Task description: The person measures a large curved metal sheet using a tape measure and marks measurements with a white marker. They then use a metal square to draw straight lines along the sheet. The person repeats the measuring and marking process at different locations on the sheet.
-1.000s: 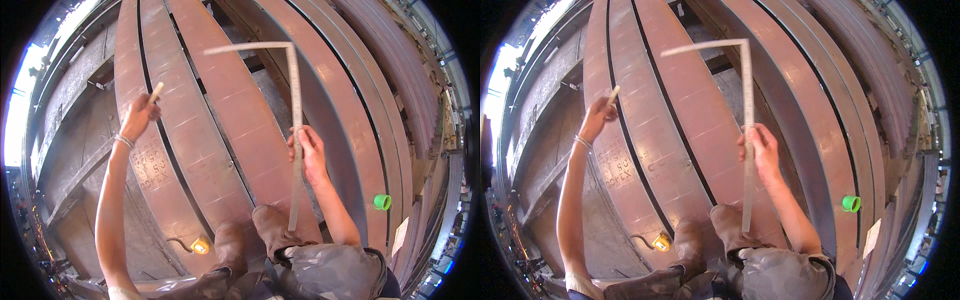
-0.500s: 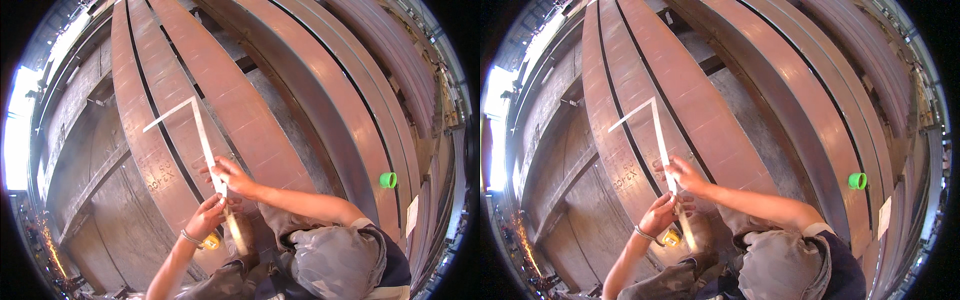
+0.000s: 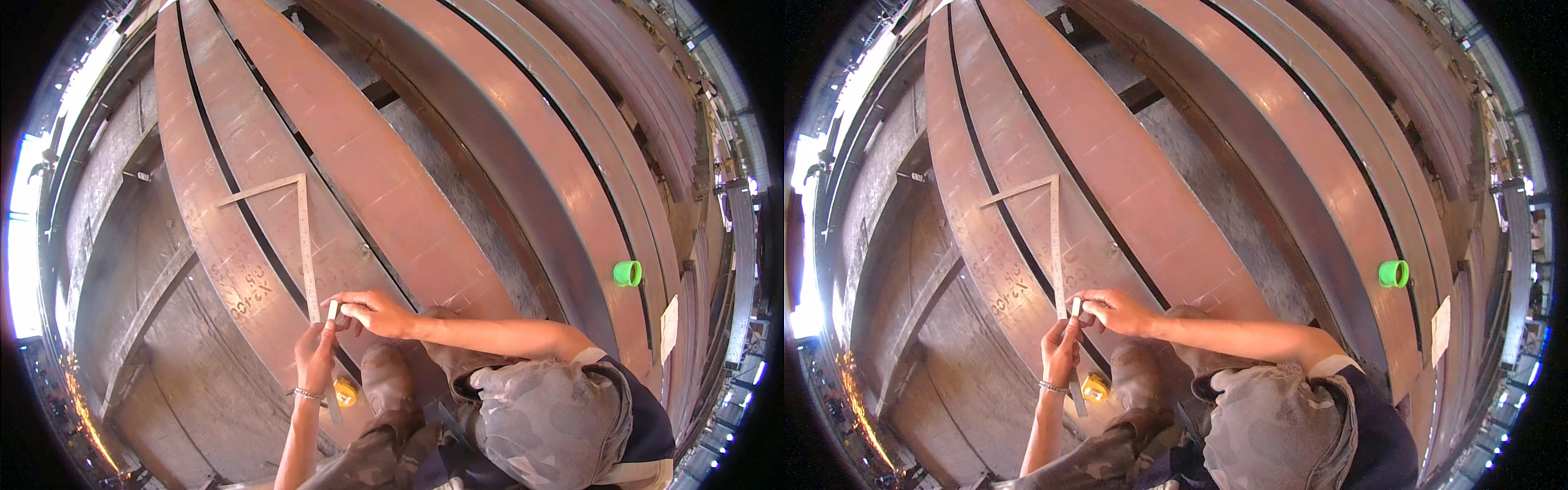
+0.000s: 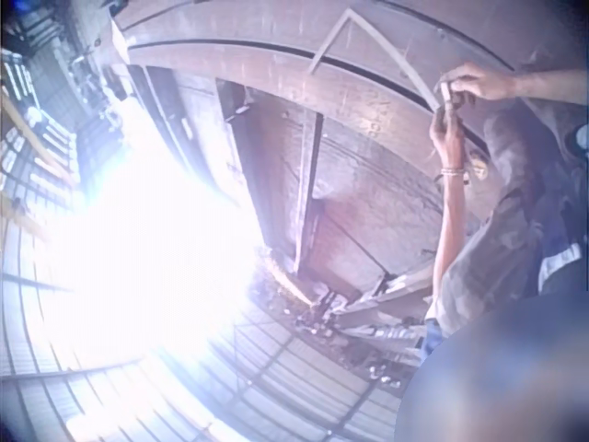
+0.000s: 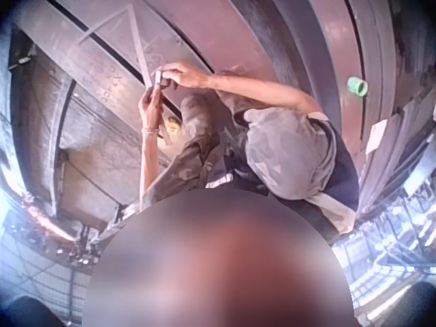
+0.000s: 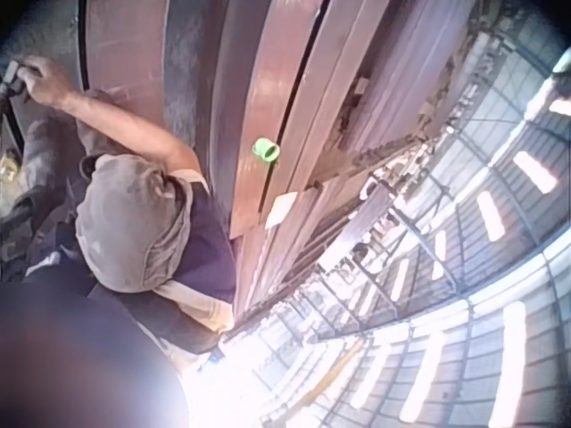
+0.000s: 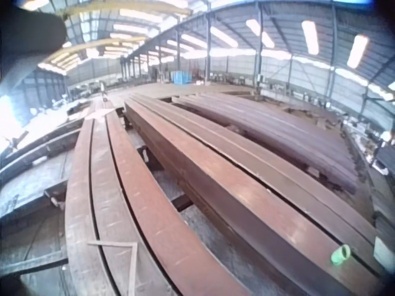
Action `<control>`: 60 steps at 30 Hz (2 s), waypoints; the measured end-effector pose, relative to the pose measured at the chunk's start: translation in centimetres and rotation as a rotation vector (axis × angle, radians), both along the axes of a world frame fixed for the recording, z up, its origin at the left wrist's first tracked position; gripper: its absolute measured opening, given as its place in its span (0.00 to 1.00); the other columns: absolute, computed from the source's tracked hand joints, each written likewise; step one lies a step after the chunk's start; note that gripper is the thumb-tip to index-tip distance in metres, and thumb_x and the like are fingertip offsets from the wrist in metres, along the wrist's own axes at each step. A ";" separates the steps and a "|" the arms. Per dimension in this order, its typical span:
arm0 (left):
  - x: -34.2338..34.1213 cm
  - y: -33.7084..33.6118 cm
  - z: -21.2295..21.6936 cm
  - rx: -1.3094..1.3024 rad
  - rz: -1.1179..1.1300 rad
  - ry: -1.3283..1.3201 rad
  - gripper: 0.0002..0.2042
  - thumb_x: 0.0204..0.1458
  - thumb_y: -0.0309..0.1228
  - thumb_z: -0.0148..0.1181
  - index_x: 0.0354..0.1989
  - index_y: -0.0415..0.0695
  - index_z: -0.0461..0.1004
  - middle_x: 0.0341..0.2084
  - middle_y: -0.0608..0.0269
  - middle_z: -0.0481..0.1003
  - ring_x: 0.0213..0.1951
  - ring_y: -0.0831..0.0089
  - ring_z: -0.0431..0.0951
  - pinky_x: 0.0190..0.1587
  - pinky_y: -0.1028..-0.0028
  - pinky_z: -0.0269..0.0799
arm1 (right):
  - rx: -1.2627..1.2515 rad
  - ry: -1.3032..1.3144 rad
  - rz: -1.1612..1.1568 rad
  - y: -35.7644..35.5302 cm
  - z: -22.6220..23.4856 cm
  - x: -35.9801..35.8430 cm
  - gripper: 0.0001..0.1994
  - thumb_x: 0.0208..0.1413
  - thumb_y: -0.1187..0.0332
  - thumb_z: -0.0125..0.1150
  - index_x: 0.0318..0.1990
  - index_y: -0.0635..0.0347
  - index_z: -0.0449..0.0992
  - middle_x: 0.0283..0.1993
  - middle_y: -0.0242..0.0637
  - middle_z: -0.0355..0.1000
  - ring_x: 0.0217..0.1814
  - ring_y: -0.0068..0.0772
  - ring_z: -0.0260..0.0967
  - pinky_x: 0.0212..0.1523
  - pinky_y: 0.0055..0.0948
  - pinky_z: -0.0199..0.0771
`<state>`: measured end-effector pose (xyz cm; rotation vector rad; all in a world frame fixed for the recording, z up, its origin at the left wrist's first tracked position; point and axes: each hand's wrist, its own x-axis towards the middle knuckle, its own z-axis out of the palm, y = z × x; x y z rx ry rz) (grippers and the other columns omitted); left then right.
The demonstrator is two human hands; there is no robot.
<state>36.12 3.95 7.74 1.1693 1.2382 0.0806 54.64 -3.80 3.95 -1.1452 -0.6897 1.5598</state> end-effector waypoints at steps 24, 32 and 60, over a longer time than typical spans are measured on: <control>-8.2 2.9 -7.5 0.907 -0.271 0.436 0.08 0.53 0.21 0.59 0.40 0.44 0.80 0.45 0.49 0.74 0.49 0.46 0.75 0.53 0.53 0.70 | -0.308 0.061 -0.266 -2.0 -0.8 6.4 0.14 0.74 0.55 0.51 0.42 0.54 0.73 0.23 0.20 0.59 0.21 0.11 0.57 0.17 0.15 0.55; -8.5 -3.9 -1.8 0.670 -0.598 0.483 0.20 0.46 0.41 0.76 0.42 0.46 0.76 0.43 0.51 0.74 0.50 0.47 0.75 0.51 0.53 0.71 | -0.147 -0.226 -0.065 -2.4 -2.4 3.8 0.18 0.67 0.53 0.60 0.30 0.58 0.78 0.23 0.25 0.67 0.25 0.17 0.62 0.28 0.26 0.63; 6.6 -2.2 -1.4 0.394 -0.521 -0.236 0.35 0.53 0.28 0.68 0.69 0.43 0.57 0.57 0.48 0.71 0.52 0.58 0.80 0.53 0.60 0.79 | -0.247 -0.042 -0.082 -4.6 -4.0 5.2 0.31 0.52 0.46 0.78 0.50 0.60 0.72 0.35 0.26 0.69 0.32 0.21 0.65 0.30 0.25 0.66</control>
